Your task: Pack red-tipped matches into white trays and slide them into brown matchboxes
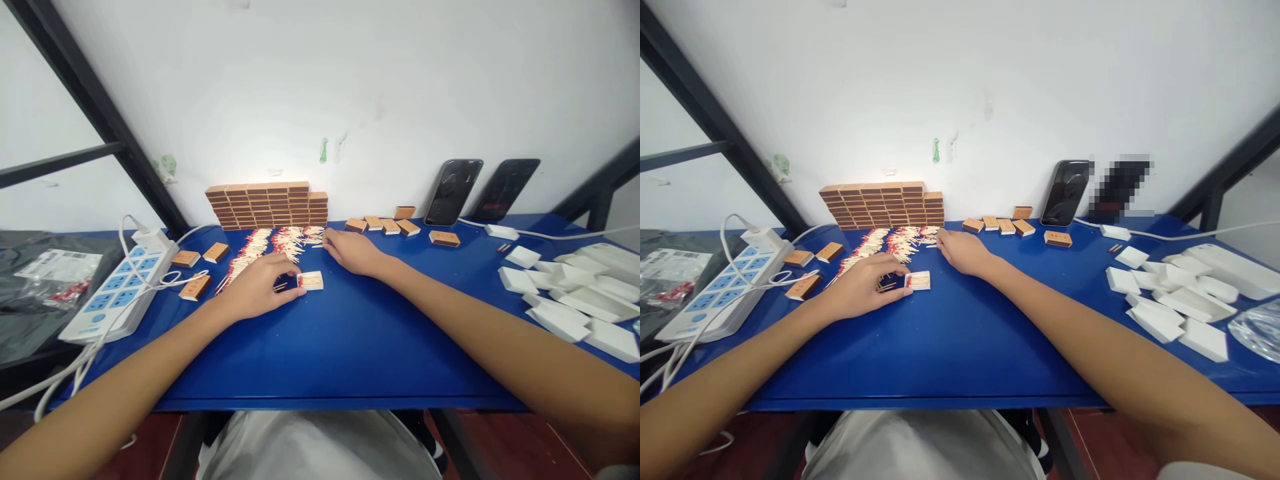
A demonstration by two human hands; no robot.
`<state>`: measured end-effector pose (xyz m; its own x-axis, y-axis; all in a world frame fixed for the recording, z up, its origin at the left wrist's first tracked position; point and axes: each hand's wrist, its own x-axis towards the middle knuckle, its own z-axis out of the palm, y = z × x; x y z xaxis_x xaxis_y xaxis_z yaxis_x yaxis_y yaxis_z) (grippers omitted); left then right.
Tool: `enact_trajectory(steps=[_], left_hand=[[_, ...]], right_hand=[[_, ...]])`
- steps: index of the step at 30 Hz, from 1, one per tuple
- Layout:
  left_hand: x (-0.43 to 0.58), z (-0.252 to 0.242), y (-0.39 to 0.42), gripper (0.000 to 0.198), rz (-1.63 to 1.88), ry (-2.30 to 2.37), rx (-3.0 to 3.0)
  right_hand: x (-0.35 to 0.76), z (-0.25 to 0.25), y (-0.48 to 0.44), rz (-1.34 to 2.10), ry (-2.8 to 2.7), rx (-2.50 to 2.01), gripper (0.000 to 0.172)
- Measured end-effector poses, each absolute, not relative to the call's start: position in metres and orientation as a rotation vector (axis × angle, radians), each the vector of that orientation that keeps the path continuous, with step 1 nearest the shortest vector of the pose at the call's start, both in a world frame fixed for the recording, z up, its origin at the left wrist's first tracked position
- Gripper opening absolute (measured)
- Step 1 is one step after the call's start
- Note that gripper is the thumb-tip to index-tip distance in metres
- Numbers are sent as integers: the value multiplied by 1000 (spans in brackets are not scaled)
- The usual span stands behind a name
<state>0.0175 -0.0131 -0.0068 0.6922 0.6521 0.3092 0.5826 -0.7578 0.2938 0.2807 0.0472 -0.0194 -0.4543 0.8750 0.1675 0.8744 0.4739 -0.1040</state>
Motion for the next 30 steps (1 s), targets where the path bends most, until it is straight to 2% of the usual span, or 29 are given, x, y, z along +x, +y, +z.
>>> enact_trajectory(steps=[30], left_hand=[[17, -10, -13, 24, 678, 1001, 2738]], right_hand=[[281, -21, 49, -9, -2530, -1513, 21]])
